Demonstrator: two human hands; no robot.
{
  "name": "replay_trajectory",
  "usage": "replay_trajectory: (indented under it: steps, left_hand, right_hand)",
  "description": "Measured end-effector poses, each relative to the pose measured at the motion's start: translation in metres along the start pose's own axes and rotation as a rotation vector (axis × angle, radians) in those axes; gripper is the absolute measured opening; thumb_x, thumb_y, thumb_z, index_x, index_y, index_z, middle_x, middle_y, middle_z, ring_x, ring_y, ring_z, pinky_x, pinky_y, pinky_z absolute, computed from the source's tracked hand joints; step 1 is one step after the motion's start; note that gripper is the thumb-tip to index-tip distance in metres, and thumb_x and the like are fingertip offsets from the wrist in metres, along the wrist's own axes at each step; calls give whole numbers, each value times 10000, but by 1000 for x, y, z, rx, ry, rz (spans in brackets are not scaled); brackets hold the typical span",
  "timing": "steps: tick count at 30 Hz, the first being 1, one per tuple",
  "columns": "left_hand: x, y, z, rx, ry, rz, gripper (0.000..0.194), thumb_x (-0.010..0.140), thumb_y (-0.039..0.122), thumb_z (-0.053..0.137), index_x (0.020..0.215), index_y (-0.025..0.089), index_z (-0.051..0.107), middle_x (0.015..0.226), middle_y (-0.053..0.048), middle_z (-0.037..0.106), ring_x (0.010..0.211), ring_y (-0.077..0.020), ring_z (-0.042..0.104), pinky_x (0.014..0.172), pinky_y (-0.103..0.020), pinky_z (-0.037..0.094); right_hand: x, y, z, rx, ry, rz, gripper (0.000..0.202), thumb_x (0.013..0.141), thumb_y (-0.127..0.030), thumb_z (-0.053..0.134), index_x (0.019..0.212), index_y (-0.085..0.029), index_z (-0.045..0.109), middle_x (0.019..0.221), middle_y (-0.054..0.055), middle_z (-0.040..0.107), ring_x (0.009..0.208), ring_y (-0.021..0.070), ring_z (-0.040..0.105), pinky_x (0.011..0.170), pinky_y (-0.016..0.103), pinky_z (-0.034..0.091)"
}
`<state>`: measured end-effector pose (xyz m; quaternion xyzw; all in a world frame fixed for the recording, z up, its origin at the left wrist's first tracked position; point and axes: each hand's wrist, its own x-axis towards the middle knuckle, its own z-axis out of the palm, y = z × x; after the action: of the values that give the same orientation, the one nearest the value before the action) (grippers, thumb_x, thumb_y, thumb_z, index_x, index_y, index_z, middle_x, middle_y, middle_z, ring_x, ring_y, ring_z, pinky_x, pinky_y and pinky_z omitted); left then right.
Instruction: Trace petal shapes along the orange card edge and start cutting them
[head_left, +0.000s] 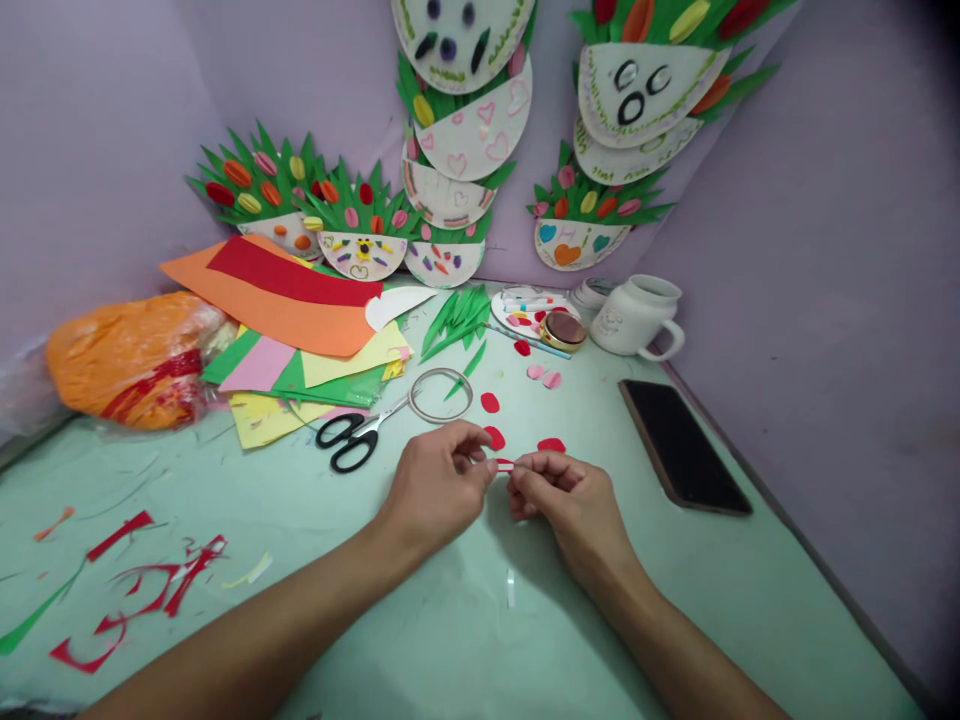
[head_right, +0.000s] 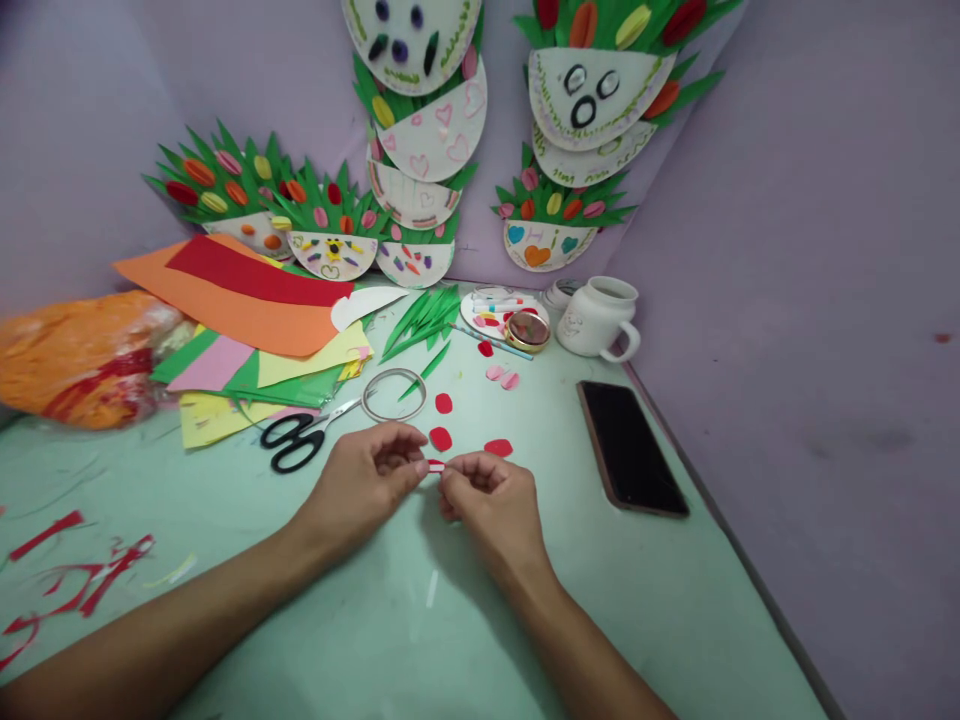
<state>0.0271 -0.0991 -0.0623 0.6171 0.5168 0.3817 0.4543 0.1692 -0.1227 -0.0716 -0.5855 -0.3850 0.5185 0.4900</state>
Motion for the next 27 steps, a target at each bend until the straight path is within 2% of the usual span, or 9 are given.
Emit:
replay_trajectory:
  steps: [2, 4, 5, 6, 13, 17, 22, 27]
  left_hand:
    - [-4, -4, -1, 184, 76, 295, 147, 740, 151, 568, 838, 169, 676, 831, -51, 657, 757, -163, 599, 704, -282, 472]
    - [-6, -9, -1, 385, 75, 605, 202, 790, 111, 499, 828, 167, 690, 808, -57, 668, 734, -156, 614, 675, -263, 472]
    - [-7, -11, -1, 455, 56, 703, 231, 807, 96, 473, 816, 164, 693, 779, -58, 674, 707, -152, 623, 652, -253, 474]
    - [-7, -13, -2, 489, 37, 745, 246, 813, 86, 461, 808, 161, 695, 762, -57, 682, 688, -148, 631, 639, -244, 478]
    - [-6, -14, -3, 521, -15, 710, 283, 848, 99, 423, 737, 166, 675, 684, -40, 680, 631, -135, 644, 598, -219, 496]
    - [-6, -13, -4, 583, -38, 691, 270, 833, 99, 419, 761, 141, 676, 684, -66, 677, 637, -163, 654, 596, -245, 504]
    - [-7, -16, -4, 670, -47, 678, 263, 780, 83, 414, 755, 111, 674, 664, -98, 662, 586, -217, 639, 518, -299, 477]
    - [-9, -15, -3, 668, -62, 639, 258, 787, 102, 410, 747, 119, 665, 674, -97, 658, 607, -219, 638, 543, -311, 486]
  right_hand:
    - [1, 0, 0, -11, 9, -3, 119, 574, -273, 679, 553, -162, 642, 443, -17, 597, 420, 103, 538, 452, 219, 466]
    - [1, 0, 1, -28, 8, -10, 121, 584, -273, 677, 552, -159, 647, 433, -14, 592, 415, 104, 529, 446, 221, 456]
    - [0, 0, 1, -38, 5, -15, 123, 591, -275, 676, 558, -158, 653, 431, -13, 591, 413, 105, 526, 444, 222, 453]
    - [0, 0, 1, -48, 2, -22, 126, 598, -278, 675, 566, -157, 658, 430, -14, 590, 411, 106, 525, 443, 224, 451]
    - [-3, 0, 2, -144, -1, -114, 145, 624, -296, 650, 576, -165, 689, 448, -9, 614, 421, 120, 554, 436, 230, 458]
    - [-4, 3, 2, -215, 3, -207, 150, 644, -295, 642, 611, -168, 715, 508, 3, 656, 460, 127, 582, 463, 232, 474]
    - [-5, 11, -1, -296, -1, -334, 110, 666, -249, 645, 668, -190, 738, 616, 17, 711, 542, 144, 626, 530, 249, 503]
    - [-4, 13, -2, -322, -11, -376, 110, 682, -228, 640, 686, -201, 747, 629, 14, 718, 548, 147, 639, 533, 249, 513]
